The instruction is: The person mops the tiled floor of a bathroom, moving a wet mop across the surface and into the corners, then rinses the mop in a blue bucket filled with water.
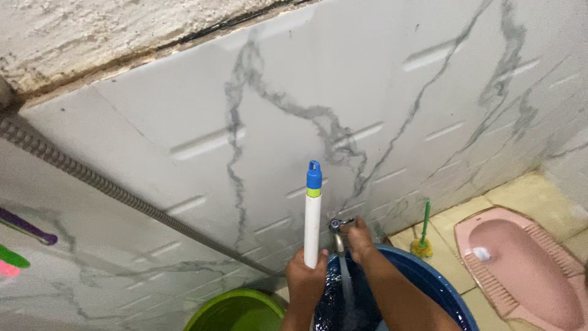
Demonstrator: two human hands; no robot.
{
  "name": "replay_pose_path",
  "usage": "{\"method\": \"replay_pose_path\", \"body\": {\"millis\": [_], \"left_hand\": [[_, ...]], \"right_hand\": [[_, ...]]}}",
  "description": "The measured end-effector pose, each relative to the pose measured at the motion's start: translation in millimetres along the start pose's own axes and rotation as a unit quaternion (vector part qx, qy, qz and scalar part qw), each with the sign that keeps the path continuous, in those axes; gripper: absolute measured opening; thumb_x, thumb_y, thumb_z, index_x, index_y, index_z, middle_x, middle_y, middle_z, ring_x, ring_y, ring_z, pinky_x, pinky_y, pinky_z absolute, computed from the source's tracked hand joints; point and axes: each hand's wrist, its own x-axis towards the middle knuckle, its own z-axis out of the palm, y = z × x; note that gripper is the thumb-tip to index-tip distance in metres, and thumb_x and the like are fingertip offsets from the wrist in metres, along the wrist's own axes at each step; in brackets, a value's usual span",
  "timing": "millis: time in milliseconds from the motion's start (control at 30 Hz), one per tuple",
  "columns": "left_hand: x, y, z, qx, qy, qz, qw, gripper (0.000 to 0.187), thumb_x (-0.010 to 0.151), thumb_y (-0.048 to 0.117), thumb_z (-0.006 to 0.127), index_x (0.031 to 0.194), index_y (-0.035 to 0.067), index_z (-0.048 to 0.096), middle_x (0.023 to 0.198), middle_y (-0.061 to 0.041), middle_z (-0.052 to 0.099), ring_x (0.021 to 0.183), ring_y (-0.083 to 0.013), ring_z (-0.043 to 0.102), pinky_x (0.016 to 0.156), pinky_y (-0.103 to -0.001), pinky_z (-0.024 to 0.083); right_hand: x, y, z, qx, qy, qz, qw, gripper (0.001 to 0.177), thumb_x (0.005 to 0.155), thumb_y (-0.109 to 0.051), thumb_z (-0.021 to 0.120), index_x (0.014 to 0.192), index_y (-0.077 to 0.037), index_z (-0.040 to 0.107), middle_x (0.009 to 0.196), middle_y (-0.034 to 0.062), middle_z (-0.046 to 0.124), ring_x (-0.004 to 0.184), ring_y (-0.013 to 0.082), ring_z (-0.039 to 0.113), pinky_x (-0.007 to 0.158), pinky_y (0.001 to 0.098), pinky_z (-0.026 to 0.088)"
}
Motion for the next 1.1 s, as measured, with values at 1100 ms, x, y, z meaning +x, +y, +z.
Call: {"method": "replay_pose_path", "body": {"millis": [1100], "left_hand": [[-237.1,-31.3,-92.8,-0.087,0.182,0.131,0.971,0.019,0.078,0.014,0.081,0.084,0.001,0.068,0.069,-0.002,0.062,0.062,-0.0108,0.055,0.057,-0.031,0.051]], "right_hand": [[-416.1,44.2,4.1,-0.154,-0.507,0.025,0.848,0.05,0.086,-0.023,0.077,0.132,-0.012,0.059,0.119,0.005,0.068,0.11,0.0156,0.064,0.091,0.033,0.053]]}}
